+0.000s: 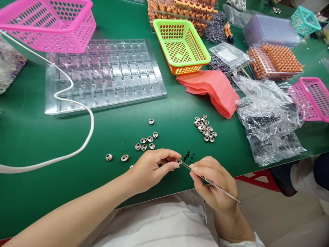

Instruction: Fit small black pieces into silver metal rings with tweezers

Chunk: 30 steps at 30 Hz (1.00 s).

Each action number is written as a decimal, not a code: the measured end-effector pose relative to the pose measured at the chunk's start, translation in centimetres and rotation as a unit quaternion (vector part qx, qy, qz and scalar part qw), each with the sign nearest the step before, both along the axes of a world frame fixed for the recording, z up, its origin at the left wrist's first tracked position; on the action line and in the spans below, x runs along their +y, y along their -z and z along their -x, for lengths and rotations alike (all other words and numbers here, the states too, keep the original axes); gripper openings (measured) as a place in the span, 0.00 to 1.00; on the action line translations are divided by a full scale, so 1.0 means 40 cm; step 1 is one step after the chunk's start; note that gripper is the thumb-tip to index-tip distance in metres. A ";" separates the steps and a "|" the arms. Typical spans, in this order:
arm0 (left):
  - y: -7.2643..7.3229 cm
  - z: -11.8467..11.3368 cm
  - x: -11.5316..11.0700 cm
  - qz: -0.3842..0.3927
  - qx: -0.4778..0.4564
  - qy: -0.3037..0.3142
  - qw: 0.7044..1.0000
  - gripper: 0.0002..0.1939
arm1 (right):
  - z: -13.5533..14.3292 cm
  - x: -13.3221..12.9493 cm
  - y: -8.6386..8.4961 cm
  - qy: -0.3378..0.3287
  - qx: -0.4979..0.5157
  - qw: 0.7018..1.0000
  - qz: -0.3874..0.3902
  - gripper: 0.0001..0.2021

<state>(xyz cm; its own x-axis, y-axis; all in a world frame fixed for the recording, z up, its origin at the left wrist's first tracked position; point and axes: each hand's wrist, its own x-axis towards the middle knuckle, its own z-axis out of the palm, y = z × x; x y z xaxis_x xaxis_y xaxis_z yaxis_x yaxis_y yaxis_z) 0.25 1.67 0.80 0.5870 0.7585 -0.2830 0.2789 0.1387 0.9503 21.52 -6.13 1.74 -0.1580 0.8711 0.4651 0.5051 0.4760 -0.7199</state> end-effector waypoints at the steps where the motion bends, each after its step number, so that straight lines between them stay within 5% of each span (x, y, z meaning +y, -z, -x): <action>1: -0.001 0.001 0.000 -0.002 -0.001 0.005 1.000 0.11 | -0.001 0.000 0.000 -0.005 0.001 1.000 0.004 0.19; 30: 0.003 0.008 -0.002 -0.107 -0.028 0.062 0.992 0.11 | -0.008 0.006 -0.006 -0.042 0.016 0.999 0.011 0.16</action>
